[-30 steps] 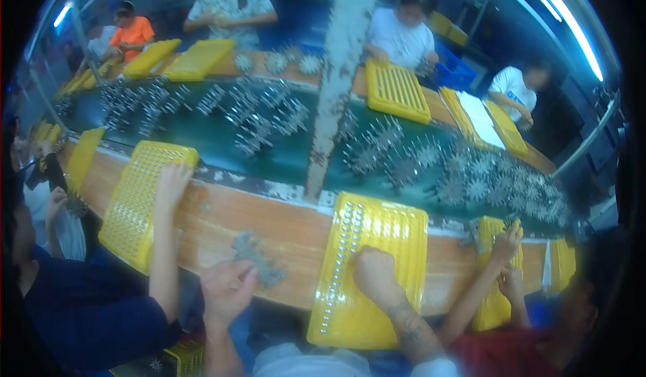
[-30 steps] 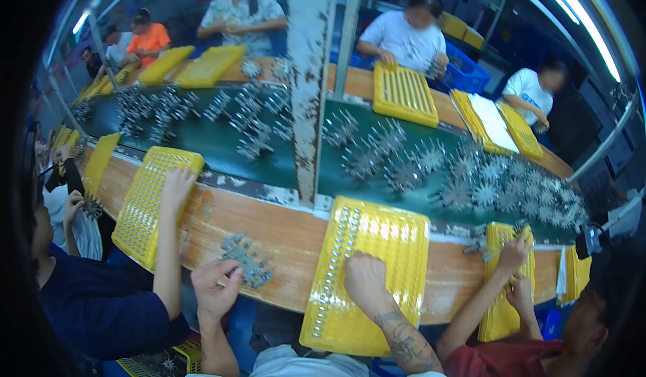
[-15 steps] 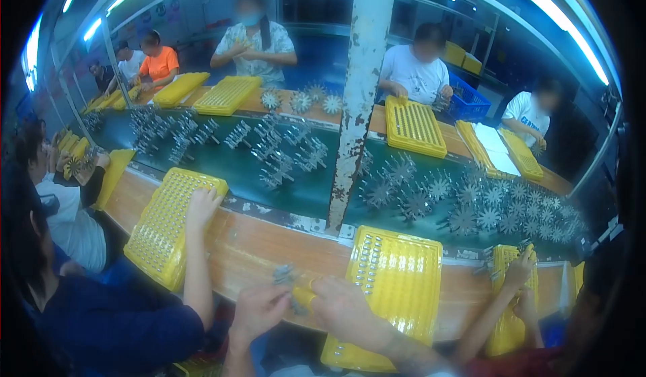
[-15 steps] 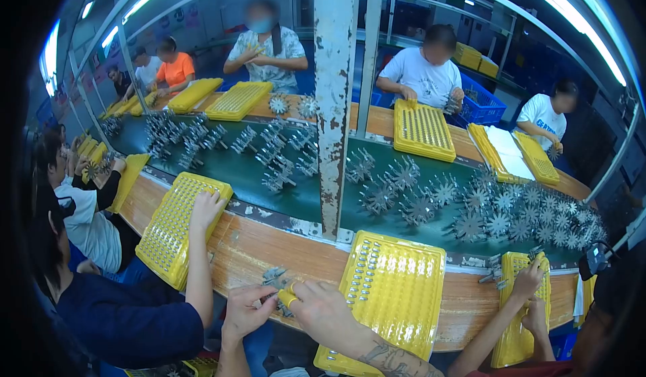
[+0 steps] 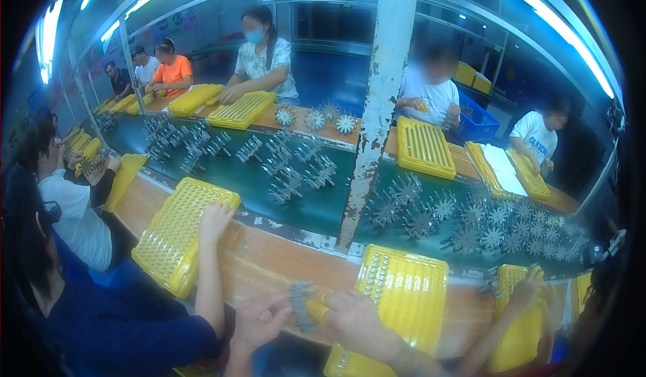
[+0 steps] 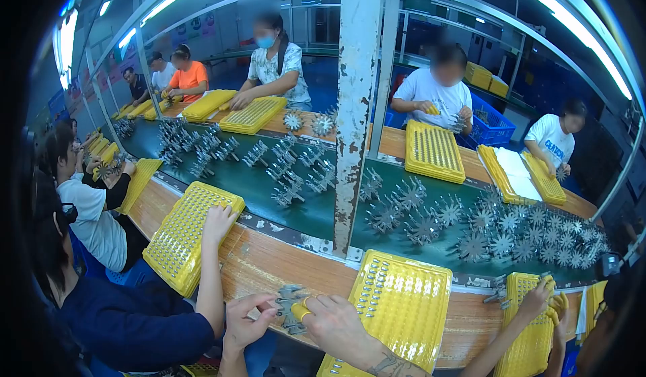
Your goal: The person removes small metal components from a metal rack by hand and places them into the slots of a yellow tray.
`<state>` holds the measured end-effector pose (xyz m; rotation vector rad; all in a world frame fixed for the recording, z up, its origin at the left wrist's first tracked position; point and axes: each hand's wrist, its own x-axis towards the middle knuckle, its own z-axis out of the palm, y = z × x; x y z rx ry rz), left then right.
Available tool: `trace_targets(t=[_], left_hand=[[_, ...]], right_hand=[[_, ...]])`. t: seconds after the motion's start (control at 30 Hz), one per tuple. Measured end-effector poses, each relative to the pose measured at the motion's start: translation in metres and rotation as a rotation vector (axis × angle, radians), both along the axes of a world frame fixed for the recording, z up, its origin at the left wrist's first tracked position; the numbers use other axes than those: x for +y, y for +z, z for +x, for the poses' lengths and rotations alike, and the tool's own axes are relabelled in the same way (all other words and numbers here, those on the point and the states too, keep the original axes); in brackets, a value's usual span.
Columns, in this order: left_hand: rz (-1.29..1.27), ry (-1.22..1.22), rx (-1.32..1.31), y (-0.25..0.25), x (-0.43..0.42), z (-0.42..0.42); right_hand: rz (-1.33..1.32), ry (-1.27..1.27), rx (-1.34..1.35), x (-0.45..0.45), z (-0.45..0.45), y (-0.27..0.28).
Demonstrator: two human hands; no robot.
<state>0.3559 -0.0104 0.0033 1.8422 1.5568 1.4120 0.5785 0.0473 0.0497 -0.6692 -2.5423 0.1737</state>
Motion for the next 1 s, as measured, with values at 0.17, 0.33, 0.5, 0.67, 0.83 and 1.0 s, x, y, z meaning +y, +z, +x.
trace_targets(t=[0.17,0.33,0.5,0.67,0.83,1.0], left_hand=[[-0.034,-0.093,0.041,0.002,-0.006,0.014],[0.023,-0.132,0.169,-0.002,-0.001,0.021],[0.02,-0.145,0.271,-0.006,-0.002,0.02],[0.038,-0.158,0.361,-0.017,0.001,0.024],[-0.034,0.002,0.297,-0.021,0.005,0.021],[-0.058,0.049,0.219,-0.021,0.008,0.035]], right_hand=[[-0.044,-0.01,0.073,-0.005,-0.003,0.004],[-0.066,-0.005,0.108,-0.009,0.003,0.0],[-0.066,0.0,-0.037,-0.009,0.004,-0.009],[0.02,-0.115,-0.108,-0.007,0.018,-0.012],[-0.04,-0.398,0.101,0.001,0.072,-0.018],[-0.16,-0.634,0.092,0.0,0.124,-0.044]])
